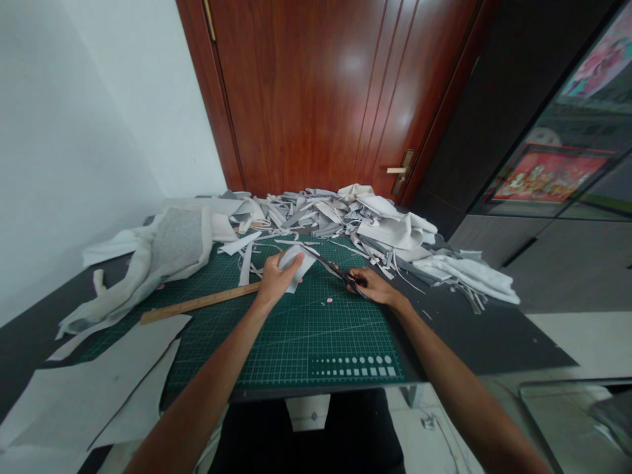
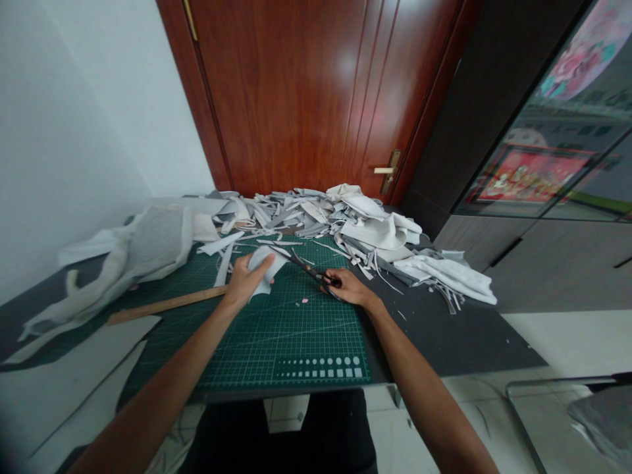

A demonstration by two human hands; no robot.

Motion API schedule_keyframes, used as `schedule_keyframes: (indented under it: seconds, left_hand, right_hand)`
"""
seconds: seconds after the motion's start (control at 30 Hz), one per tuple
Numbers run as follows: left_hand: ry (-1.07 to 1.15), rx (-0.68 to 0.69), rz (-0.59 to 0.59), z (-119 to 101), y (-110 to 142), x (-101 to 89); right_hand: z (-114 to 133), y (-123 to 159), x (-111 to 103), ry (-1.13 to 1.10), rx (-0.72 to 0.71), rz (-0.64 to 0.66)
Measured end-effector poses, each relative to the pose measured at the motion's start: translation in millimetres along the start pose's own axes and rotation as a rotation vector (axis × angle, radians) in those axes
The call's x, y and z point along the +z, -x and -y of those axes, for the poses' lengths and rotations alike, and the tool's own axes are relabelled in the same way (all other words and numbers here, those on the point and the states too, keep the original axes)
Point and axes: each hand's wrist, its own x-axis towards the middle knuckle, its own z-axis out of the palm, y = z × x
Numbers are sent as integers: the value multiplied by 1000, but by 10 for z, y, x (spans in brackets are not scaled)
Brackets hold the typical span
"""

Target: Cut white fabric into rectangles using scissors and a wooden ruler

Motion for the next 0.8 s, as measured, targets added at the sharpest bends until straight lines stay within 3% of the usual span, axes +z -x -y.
schedule_keyframes:
  seconds: [0.23,0.6,0.8]
  left_hand:
    - [-49,25,19,29,-21,-38]
    - [-134,302,34,11,-57,-89]
    - [-201,320,64,-7,-31,-111]
  right_hand:
    - [18,10,-10,33,5,-35]
    - [51,19,-57,153,-26,-83]
    - [64,19,-115,259,-109,-116]
